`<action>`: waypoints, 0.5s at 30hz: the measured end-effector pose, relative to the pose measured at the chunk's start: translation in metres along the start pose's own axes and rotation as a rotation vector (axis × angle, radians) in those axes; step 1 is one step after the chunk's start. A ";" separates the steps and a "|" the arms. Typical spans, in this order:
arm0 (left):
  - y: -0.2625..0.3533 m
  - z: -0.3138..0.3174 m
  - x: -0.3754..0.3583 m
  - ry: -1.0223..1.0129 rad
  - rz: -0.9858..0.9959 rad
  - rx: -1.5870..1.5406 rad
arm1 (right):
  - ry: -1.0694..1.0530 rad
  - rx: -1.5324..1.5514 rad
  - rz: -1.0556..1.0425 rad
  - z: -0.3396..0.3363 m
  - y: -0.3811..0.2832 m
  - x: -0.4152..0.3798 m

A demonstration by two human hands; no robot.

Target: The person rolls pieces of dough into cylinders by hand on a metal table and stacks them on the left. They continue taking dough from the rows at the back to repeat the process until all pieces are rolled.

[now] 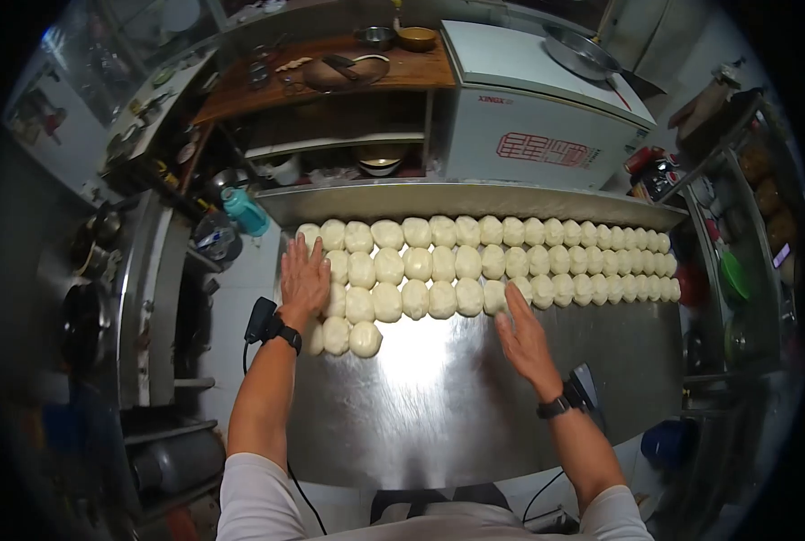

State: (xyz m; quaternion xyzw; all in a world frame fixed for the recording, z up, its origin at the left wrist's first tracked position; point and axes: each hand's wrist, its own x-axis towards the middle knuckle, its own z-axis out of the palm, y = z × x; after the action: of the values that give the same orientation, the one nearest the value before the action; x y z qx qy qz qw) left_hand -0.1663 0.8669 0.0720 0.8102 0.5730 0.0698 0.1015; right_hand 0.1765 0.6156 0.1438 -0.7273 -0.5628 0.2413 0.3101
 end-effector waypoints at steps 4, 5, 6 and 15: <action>-0.008 0.023 0.044 -0.035 0.132 0.085 | 0.037 -0.281 -0.097 0.036 0.023 0.072; -0.010 0.029 0.047 0.006 0.148 0.078 | 0.043 -0.288 -0.073 0.043 0.028 0.087; -0.011 0.034 0.048 0.047 0.159 0.071 | 0.007 -0.335 -0.057 0.050 0.033 0.101; -0.017 0.040 0.047 0.043 0.205 0.120 | -0.094 -0.618 -0.157 0.093 0.049 0.151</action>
State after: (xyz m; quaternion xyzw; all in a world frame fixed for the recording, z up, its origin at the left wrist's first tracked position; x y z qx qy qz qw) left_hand -0.1570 0.9128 0.0285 0.8675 0.4924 0.0629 0.0327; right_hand 0.1818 0.7699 0.0441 -0.7294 -0.6775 0.0676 0.0661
